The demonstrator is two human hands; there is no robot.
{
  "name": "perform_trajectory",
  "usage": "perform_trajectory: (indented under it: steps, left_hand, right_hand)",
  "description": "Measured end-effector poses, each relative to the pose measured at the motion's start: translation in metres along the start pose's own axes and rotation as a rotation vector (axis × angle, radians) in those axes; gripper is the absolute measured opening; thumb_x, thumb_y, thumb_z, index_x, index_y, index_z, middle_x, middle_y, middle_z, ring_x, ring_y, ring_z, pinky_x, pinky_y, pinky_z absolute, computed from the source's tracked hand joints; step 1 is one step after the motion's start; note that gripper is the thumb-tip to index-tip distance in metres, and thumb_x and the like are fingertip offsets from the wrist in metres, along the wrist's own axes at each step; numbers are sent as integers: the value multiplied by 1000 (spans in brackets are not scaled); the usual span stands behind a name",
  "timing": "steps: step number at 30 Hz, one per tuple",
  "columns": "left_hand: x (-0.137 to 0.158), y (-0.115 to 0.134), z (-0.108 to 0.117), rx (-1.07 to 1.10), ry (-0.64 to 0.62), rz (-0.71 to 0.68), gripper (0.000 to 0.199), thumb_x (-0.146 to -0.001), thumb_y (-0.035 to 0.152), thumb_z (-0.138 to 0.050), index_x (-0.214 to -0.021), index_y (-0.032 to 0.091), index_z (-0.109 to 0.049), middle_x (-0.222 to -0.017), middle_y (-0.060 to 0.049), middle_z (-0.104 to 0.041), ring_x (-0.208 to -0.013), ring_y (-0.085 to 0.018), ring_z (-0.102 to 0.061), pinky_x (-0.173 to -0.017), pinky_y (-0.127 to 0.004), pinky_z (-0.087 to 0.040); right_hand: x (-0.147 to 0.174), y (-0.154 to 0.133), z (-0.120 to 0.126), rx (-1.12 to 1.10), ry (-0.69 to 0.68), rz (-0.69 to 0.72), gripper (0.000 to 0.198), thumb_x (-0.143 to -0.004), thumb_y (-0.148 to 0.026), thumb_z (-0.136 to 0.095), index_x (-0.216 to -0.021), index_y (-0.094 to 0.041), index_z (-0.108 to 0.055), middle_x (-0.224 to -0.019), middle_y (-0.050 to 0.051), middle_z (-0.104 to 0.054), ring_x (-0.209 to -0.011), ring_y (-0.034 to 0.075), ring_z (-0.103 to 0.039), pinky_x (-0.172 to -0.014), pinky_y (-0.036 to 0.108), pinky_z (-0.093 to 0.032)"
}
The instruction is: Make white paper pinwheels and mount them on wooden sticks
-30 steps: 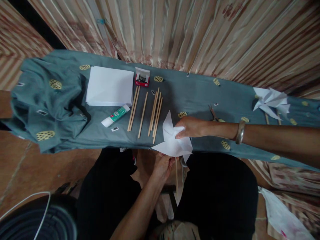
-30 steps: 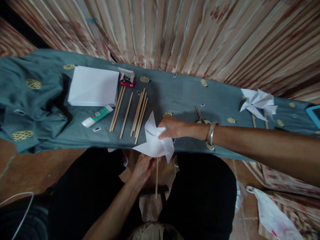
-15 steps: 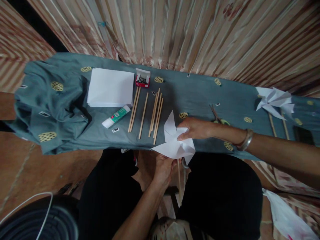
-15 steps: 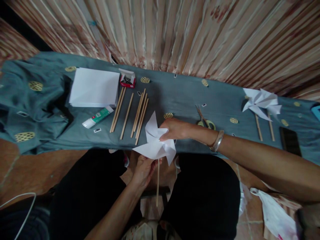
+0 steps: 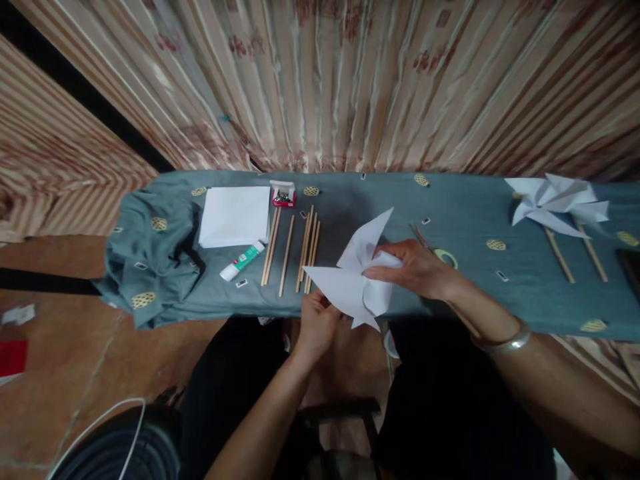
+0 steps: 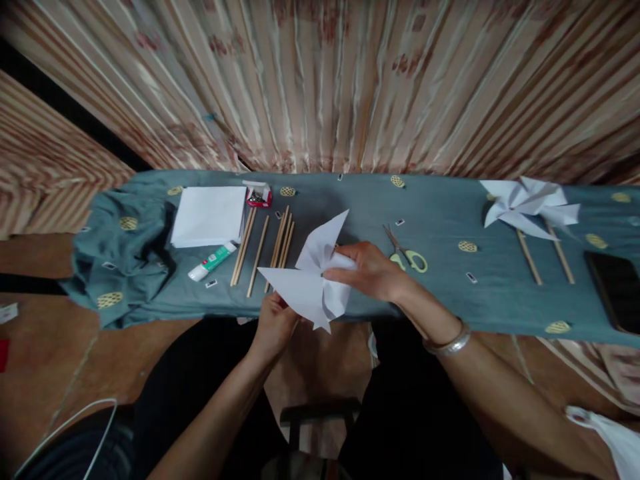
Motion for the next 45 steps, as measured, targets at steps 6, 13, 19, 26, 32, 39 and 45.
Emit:
perform_trajectory:
  steps: [6,13,19,26,32,39,45]
  left_hand:
    - [-32,20,-7,-254,-100,-204,8,-55,18,-72,-58,18,-65,-57,1,-66,-54,-13,-57,-60,-24,-49]
    - [-76,31,-2,-646,-131,-335,7,-68,17,-65,-71,17,-71,-71,-5,-72,-70,-23,-68,-66,-30,-50]
    - [-97,37,-7,-983,-118,-466,13,-70,11,-61,-68,19,-71,-78,-9,-72,-84,-27,-67,-77,-35,-48]
    - [-90,41,-14,-150,-44,-159,45,-82,58,-60,-102,19,-72,-102,-9,-75,-104,-27,-67,-89,-37,-50]
    - [-71,31,-33,25,-191,73,53,-56,61,-84,-82,16,-73,-81,-8,-75,-94,-29,-70,-81,-35,-53]
    - [-69,18,-33,19,-122,114,39,-48,34,-93,-75,13,-75,-70,-4,-75,-64,-17,-68,-68,-29,-51]
    - [-70,14,-28,8,-63,30,33,-52,27,-92,-77,14,-76,-77,-5,-77,-66,-17,-68,-70,-30,-53]
  right_hand:
    - [-2,21,6,-234,198,26,35,-62,-50,-81,-72,-17,-73,-64,0,-66,-56,14,-57,-52,26,-43]
    - [-9,47,4,-434,313,-30,34,-58,-47,-85,-65,-17,-68,-62,0,-64,-52,11,-53,-49,26,-42]
    - [-16,56,11,-504,308,-66,37,-57,-48,-86,-67,-17,-69,-66,2,-68,-54,13,-58,-51,29,-47]
    - [-20,59,13,-550,326,-75,29,-58,-43,-86,-70,-20,-73,-69,1,-71,-58,15,-60,-55,29,-49]
    - [-18,59,13,-564,311,-71,30,-58,-44,-87,-72,-21,-74,-70,1,-73,-60,15,-61,-58,30,-50]
    - [-21,59,11,-474,302,-35,34,-59,-50,-85,-73,-22,-71,-71,0,-71,-63,17,-61,-61,32,-50]
    - [-22,54,9,-281,374,42,31,-67,-49,-79,-72,-21,-67,-67,-2,-65,-63,16,-58,-58,30,-45]
Point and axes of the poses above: each hand's wrist, its own x-axis away from the middle knuckle, its own z-axis out of the back of the hand, y = z × x, the point moved 4 cm from there along -x, towards the middle knuckle
